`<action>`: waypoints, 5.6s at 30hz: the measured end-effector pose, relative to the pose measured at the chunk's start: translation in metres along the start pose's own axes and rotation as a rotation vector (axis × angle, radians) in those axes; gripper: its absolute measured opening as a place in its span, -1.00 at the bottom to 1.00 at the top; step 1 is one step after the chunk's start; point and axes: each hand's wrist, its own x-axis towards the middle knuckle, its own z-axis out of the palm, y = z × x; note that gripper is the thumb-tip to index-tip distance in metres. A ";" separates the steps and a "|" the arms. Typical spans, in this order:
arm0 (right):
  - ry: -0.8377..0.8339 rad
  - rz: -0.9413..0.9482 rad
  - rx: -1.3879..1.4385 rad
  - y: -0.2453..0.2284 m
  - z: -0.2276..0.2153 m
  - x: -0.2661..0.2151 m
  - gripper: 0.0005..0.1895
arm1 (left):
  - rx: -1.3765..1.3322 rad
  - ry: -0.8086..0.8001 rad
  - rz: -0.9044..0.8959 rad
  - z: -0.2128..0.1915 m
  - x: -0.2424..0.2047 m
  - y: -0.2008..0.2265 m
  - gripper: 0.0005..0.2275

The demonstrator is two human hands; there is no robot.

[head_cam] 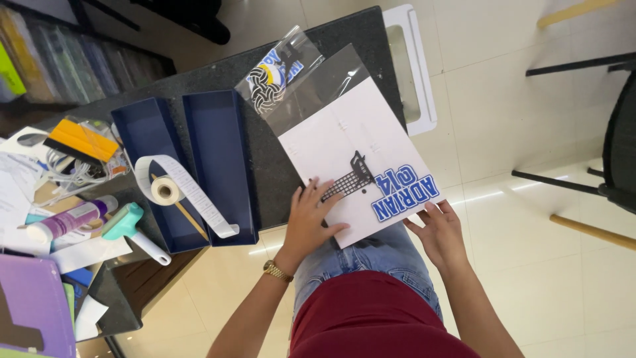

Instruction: The person places a printed sheet of paper into a clear plastic sleeve and then places the sleeve into a dark blue bin.

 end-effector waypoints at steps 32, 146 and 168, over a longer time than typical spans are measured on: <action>0.096 -0.089 -0.252 0.024 0.012 0.008 -0.78 | 0.230 0.227 0.383 0.007 0.047 0.074 -0.95; 0.030 -0.720 -0.528 -0.014 0.053 -0.027 -0.96 | 0.346 0.505 0.308 -0.031 0.102 0.136 -0.89; 0.028 -0.729 -0.478 -0.008 0.051 -0.020 -0.85 | 0.458 0.639 0.326 -0.002 0.110 0.132 -0.89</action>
